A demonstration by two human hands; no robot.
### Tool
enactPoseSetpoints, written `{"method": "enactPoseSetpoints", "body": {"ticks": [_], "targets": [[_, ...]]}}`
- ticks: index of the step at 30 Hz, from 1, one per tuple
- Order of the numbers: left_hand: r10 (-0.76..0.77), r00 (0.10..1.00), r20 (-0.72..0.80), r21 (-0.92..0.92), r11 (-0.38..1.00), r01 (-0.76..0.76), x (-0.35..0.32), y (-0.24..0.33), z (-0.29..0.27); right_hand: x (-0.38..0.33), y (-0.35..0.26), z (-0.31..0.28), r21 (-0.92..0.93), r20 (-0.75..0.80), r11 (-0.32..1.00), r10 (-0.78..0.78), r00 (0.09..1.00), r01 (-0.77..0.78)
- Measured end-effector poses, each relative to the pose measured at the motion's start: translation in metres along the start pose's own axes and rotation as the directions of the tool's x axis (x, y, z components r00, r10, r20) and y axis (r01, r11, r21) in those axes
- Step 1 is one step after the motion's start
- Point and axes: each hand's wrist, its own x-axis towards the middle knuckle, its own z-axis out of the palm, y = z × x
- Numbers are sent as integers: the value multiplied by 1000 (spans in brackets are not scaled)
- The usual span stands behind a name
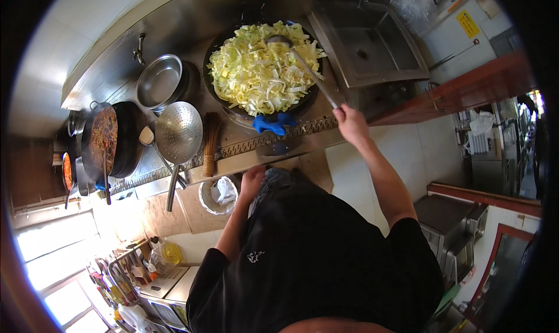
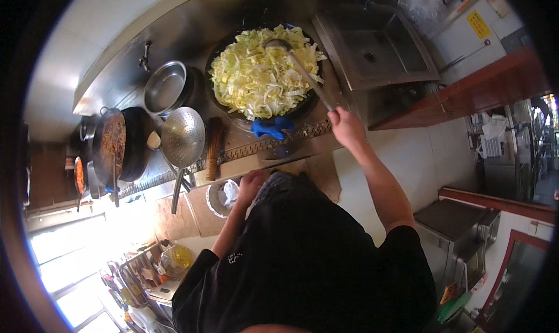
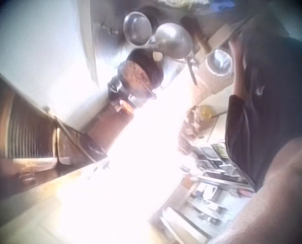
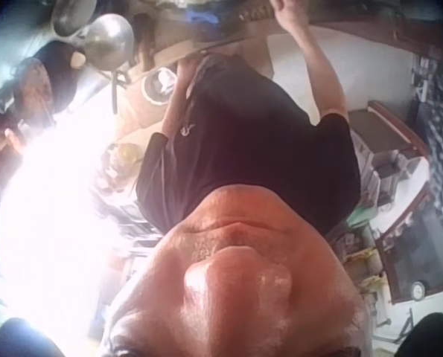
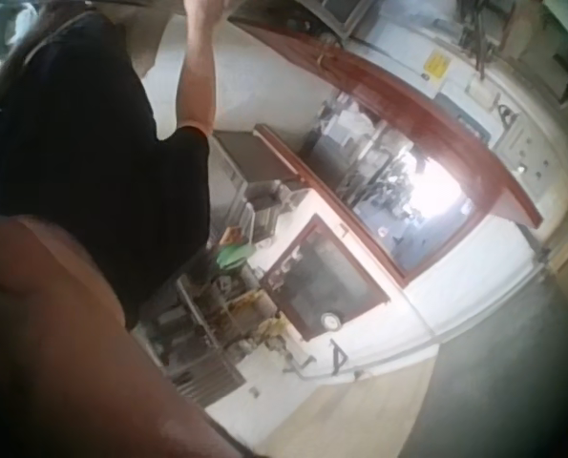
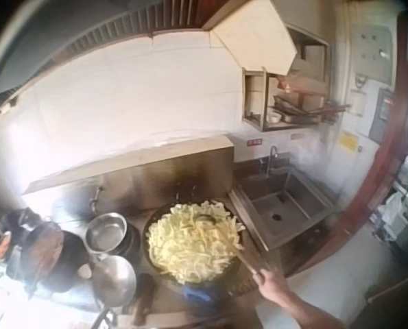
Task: The person stirs a large wok of noodles and vegetables over a gas flame, adds a white liquid from a ladle, and transfers the cooked mixture into a metal tray. The person also briefly handles a separate pan of cabbage.
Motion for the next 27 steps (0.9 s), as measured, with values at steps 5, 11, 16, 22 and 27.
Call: {"method": "enactPoseSetpoints", "body": {"ticks": [5, 11, 16, 22, 27], "targets": [[-133, 982, 131, -609, 771, 186, 58, 70, 38, 0, -7, -23, 163, 69, 986, 1, 998, -12], [-251, 838, 484, -794, 277, 541, 141, 104, 53, 28, -32, -37, -83, -150, 996, -32, 988, 20], [-360, 885, 296, -879, 260, 399, 175, 92, 78, 34, -31, 22, -111, 33, 978, 184, 982, -179], [-349, 903, 250, -880, 307, 363, 165, 102, 68, 17, -54, -7, 75, 93, 993, 82, 992, -89], [-294, 917, 270, -868, 338, 364, 155, 108, 66, -10, -32, 0, 81, -277, 997, 11, 961, 12]]}}
